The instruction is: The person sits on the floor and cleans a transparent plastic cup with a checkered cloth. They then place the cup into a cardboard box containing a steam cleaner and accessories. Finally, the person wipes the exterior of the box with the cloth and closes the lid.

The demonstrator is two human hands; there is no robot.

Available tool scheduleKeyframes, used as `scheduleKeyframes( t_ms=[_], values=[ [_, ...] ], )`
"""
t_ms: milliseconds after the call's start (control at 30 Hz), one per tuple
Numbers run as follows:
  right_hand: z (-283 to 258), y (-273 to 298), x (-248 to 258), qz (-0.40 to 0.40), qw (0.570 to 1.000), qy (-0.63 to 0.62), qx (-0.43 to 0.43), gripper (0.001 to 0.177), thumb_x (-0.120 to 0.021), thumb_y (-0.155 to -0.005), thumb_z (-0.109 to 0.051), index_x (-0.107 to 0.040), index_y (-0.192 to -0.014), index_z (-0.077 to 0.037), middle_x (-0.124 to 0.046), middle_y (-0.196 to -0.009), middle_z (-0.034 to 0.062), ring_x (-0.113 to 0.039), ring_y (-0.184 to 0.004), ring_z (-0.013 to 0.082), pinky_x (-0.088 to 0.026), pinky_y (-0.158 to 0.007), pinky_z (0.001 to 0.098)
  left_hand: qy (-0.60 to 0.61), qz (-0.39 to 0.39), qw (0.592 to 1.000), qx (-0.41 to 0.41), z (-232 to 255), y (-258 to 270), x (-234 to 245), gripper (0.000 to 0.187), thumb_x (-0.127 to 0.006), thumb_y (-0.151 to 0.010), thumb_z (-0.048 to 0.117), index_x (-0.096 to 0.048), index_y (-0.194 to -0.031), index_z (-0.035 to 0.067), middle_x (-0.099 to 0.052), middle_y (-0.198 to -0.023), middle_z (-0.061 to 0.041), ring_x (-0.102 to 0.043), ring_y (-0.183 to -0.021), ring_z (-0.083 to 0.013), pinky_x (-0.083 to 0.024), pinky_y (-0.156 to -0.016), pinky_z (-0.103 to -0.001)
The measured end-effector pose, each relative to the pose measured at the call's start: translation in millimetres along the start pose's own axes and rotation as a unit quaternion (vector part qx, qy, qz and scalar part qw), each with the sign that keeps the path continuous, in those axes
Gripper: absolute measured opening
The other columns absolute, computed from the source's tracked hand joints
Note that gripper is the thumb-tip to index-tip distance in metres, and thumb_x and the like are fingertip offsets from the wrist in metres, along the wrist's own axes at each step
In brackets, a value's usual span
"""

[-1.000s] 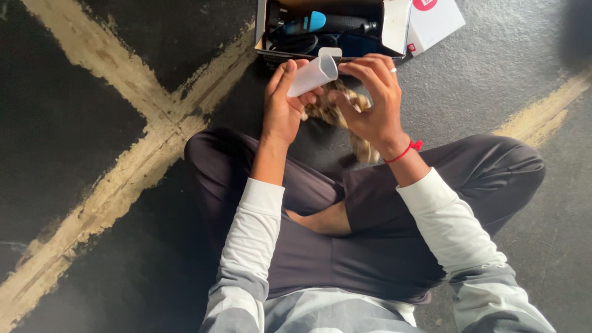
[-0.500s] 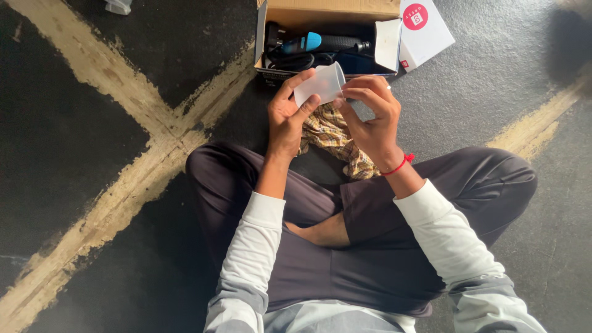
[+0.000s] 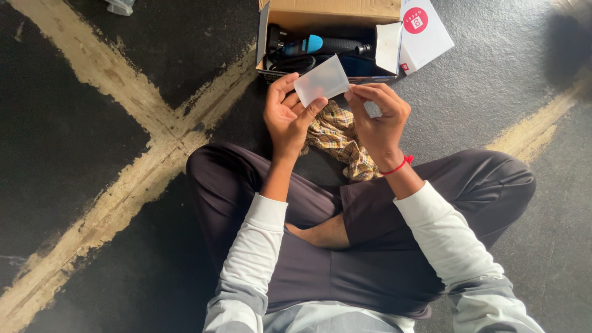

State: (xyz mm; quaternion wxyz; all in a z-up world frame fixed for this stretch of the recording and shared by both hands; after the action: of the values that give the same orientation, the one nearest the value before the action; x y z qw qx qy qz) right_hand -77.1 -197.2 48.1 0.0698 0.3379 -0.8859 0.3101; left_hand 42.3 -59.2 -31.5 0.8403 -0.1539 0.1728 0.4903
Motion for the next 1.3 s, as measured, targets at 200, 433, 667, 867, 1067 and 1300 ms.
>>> scheduleKeyframes(
  t_ms=[200,433,667,867,1067,1300],
  values=[
    [-6.3,-4.7,2.4,0.012,0.999,0.026,0.035,0.013,-0.079,-0.093,0.008,-0.075,-0.105,0.002,-0.076,-0.101,0.0114,-0.075,-0.090,0.0175,-0.059,-0.081,0.0268,-0.130,-0.017,0.991,-0.026,11.6,4.1,-4.1,0.066,-0.086,-0.087,0.002,-0.050,-0.142,-0.006,-0.066,-0.132,-0.023,-0.074,-0.112,-0.0242,-0.065,-0.093,-0.032],
    [-0.7,-14.3,0.9,0.013,0.999,0.026,0.034,0.016,-0.079,-0.094,0.008,-0.077,-0.109,0.001,-0.075,-0.100,0.0118,-0.076,-0.089,0.0182,-0.059,-0.079,0.0269,-0.284,-0.031,0.947,-0.147,29.9,3.3,-12.2,0.059,-0.086,-0.088,0.003,-0.056,-0.139,0.001,-0.064,-0.131,-0.014,-0.073,-0.101,-0.0169,-0.064,-0.071,-0.025],
    [5.7,-27.6,-9.1,-0.005,0.998,0.019,0.053,0.014,-0.080,-0.094,0.007,-0.077,-0.106,0.002,-0.076,-0.100,0.0114,-0.076,-0.087,0.0174,-0.059,-0.079,0.0270,-0.349,0.008,0.924,-0.155,31.7,-10.0,-1.4,0.060,-0.087,-0.088,0.010,-0.058,-0.140,0.007,-0.069,-0.128,-0.009,-0.071,-0.089,-0.0130,-0.056,-0.061,-0.023],
    [25.7,-53.8,-10.0,-0.040,0.995,0.038,0.088,0.015,-0.081,-0.092,0.008,-0.077,-0.104,-0.001,-0.075,-0.102,0.0111,-0.072,-0.096,0.0230,-0.056,-0.086,0.0332,-0.436,0.021,0.857,-0.273,42.4,-43.9,16.9,0.052,-0.076,-0.103,0.015,-0.052,-0.149,0.011,-0.057,-0.149,-0.011,-0.064,-0.127,-0.0233,-0.061,-0.092,-0.030],
    [46.8,-56.2,8.9,-0.120,0.968,0.202,0.092,0.024,-0.086,-0.084,0.004,-0.079,-0.104,-0.007,-0.070,-0.111,0.0060,-0.059,-0.123,0.0292,-0.050,-0.107,0.0417,-0.495,0.046,0.823,-0.274,47.7,-45.4,29.2,0.049,-0.071,-0.109,0.018,-0.049,-0.152,0.011,-0.053,-0.154,-0.011,-0.054,-0.141,-0.0291,-0.052,-0.117,-0.041],
    [68.9,-56.5,16.9,-0.109,0.952,0.286,0.016,0.051,-0.098,-0.070,-0.013,-0.073,-0.113,-0.006,-0.060,-0.122,0.0147,-0.053,-0.119,0.0363,-0.045,-0.101,0.0475,-0.532,0.045,0.805,-0.260,42.4,-42.4,22.3,0.048,-0.067,-0.111,0.020,-0.047,-0.153,0.007,-0.051,-0.154,-0.012,-0.052,-0.142,-0.0309,-0.049,-0.120,-0.042]
  ],
)
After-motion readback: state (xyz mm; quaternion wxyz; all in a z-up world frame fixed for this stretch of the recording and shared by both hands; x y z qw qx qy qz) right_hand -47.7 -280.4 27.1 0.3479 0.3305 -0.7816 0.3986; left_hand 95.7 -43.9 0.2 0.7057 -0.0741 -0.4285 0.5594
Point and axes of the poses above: each hand's wrist, its own y-axis away from the middle knuckle, its own x-axis out of the back of the hand, z = x × y, the point moved 7 cm from there along -y, towards the middle knuckle
